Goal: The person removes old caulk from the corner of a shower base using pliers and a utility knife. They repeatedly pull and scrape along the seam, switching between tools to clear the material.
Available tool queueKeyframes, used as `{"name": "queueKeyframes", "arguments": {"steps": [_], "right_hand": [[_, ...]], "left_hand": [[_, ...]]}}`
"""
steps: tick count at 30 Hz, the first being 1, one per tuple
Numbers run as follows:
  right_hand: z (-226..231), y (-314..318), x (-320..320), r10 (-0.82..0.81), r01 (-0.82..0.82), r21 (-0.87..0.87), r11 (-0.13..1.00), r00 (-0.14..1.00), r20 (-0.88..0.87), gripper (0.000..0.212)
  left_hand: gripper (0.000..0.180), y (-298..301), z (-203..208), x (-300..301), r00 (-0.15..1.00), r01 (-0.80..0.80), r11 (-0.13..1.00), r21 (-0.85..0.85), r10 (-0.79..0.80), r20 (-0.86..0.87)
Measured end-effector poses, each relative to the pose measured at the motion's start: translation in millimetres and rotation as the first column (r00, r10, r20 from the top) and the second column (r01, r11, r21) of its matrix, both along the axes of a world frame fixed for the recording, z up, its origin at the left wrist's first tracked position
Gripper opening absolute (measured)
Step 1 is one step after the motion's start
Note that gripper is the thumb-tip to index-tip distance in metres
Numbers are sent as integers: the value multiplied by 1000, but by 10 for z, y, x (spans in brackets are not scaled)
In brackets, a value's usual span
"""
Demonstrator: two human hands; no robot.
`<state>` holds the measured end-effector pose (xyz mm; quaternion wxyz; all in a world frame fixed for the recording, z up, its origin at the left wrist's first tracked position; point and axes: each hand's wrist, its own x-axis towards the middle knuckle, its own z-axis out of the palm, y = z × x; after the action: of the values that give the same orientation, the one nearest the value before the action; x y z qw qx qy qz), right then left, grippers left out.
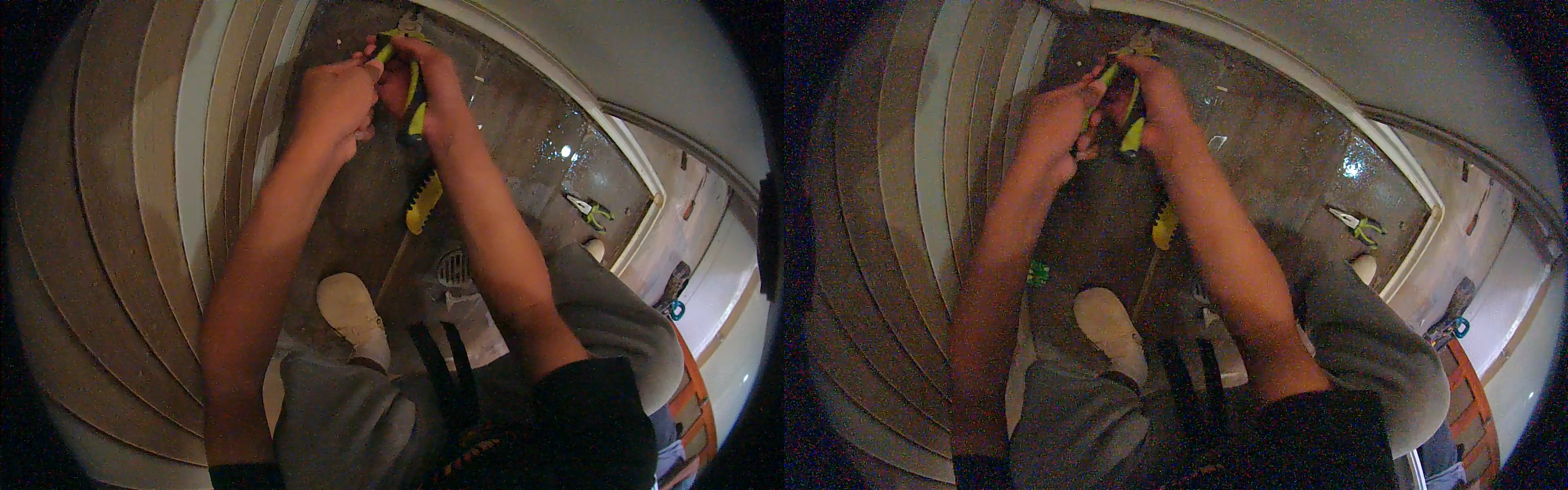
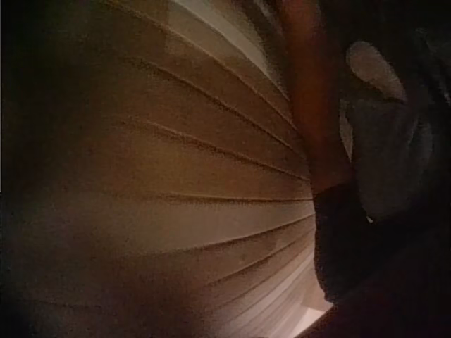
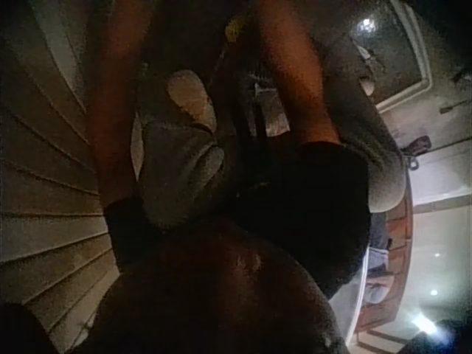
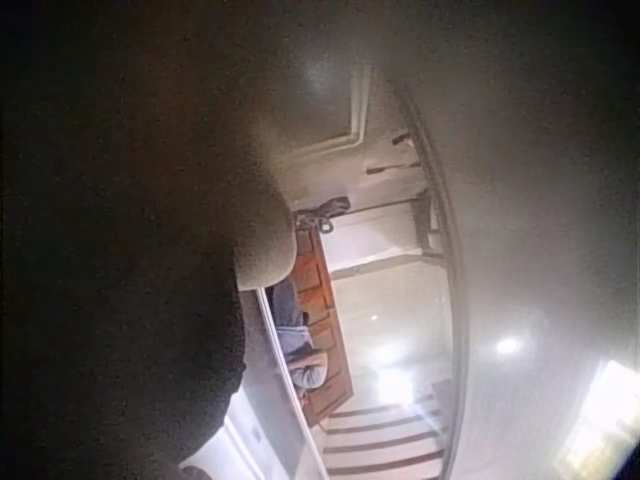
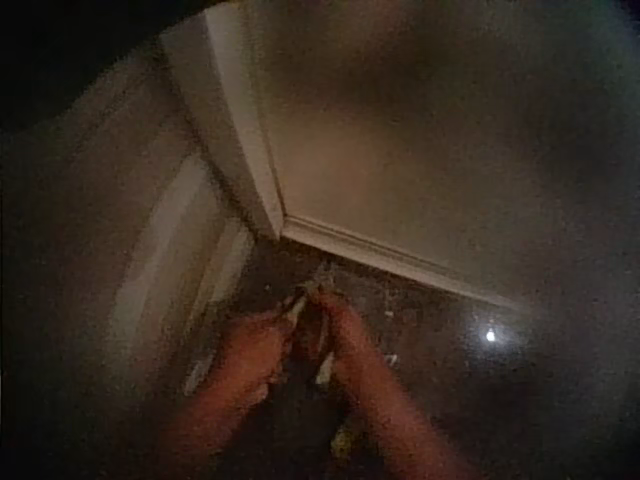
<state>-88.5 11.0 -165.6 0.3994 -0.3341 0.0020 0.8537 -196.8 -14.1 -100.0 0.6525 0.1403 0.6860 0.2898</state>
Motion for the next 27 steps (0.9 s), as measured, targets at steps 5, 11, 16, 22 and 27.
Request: {"name": "queueKeyframes", "arguments": {"steps": [5, 11, 16, 22, 27], "right_hand": [[-20, 61, 32, 66, -62, 33, 998, 988, -137, 25], [8, 75, 124, 187, -186, -18, 982, 971, 150, 23], [187, -74, 351, 415, -411, -67, 909, 905, 92, 20], [188, -324, 144, 347, -369, 3, 930, 878, 330, 21], [120, -134, 319, 338, -338, 97, 936, 941, 15, 39]], "left_hand": [[19, 43, 33, 13, 996, -56, 996, -70, 61, 61], [15, -130, -97, 118, 979, -144, 989, -22, 146, 145], [19, -356, -211, 135, 981, -145, 989, 39, 139, 134], [24, -362, -165, 87, 991, -105, 983, 147, 115, -61], [27, -230, -290, -343, 959, 135, 977, 166, -87, -269]]}}
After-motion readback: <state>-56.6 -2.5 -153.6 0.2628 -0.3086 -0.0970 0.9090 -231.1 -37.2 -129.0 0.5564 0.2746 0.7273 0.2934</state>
